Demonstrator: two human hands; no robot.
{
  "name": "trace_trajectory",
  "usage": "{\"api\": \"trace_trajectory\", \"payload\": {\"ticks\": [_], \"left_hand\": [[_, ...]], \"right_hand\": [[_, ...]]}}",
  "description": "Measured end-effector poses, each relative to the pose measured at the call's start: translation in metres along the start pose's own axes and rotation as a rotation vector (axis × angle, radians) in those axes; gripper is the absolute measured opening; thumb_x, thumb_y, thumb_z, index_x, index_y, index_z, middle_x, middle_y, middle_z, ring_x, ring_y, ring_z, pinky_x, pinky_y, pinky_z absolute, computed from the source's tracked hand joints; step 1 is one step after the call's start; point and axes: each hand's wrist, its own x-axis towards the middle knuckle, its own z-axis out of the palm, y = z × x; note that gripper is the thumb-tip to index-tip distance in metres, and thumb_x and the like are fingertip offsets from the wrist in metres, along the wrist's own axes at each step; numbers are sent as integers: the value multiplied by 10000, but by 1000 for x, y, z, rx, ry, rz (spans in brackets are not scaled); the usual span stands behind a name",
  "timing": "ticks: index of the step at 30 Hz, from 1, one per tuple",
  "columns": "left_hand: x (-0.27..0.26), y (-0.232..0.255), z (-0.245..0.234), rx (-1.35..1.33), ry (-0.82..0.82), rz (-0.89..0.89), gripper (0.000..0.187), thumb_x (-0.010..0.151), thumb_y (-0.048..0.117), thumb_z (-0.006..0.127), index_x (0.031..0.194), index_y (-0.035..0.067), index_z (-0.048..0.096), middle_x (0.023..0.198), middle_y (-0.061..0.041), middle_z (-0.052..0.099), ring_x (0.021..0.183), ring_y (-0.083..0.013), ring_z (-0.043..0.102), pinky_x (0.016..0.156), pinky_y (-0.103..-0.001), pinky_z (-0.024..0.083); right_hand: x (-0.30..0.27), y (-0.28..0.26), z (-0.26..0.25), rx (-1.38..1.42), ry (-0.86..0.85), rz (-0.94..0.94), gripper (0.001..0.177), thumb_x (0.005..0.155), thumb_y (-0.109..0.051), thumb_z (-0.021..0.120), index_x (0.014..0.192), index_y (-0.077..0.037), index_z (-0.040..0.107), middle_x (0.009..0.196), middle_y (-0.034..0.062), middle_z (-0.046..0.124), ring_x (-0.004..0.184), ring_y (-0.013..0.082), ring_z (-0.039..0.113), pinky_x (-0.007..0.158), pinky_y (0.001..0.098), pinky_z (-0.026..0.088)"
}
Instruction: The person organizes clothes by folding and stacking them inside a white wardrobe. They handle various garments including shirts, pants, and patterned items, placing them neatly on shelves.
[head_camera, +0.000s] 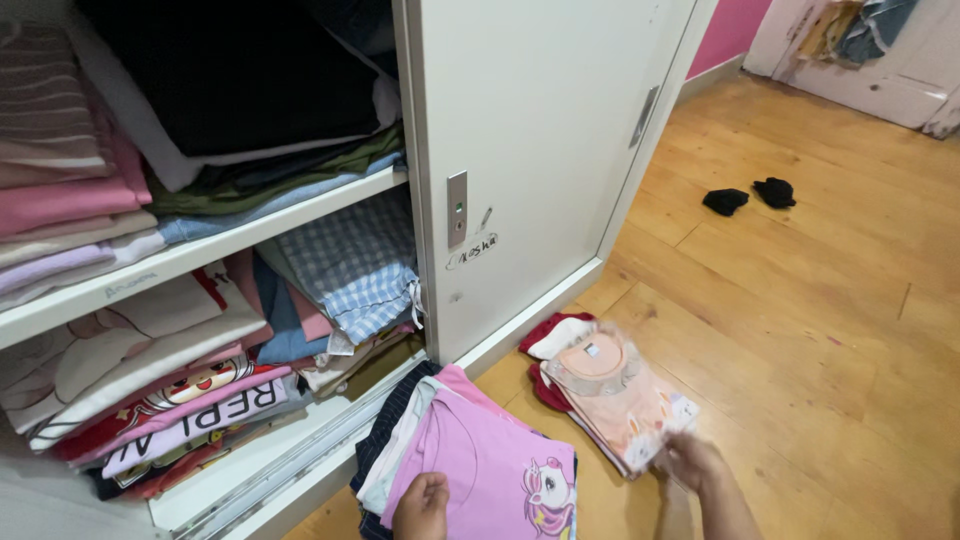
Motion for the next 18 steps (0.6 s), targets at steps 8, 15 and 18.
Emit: {"api": "trace_trajectory", "payload": {"ticks": [8,15,18], "left_hand": [[3,-32,-7,-156,49,28,195,837,106,686,1014,50,747,906,-102,824,835,-196,804,792,-321,619],[-28,13,-55,-24,112,-163,207,872,170,659,1045,103,748,908,-70,824,839,-158,800,800,-310,599],[-39,30,-80,55,151,-140,219,858,246,701,1029,125,766,923,-47,813,855,-145,783,808,-300,585]], "right_hand": [[-1,56,14,-594,441,-117,227,920,-156,678,993,57,646,848,181,648,708,304,626,619,434,525],[-47,126,68,-733,-71,102,238,881,-268,725,878,-33,690,680,88,664,515,210,621,491,358,519],[-74,135,78,-668,-134,101,229,873,-222,750,918,-3,700,730,124,712,534,210,656,511,350,552]]}}
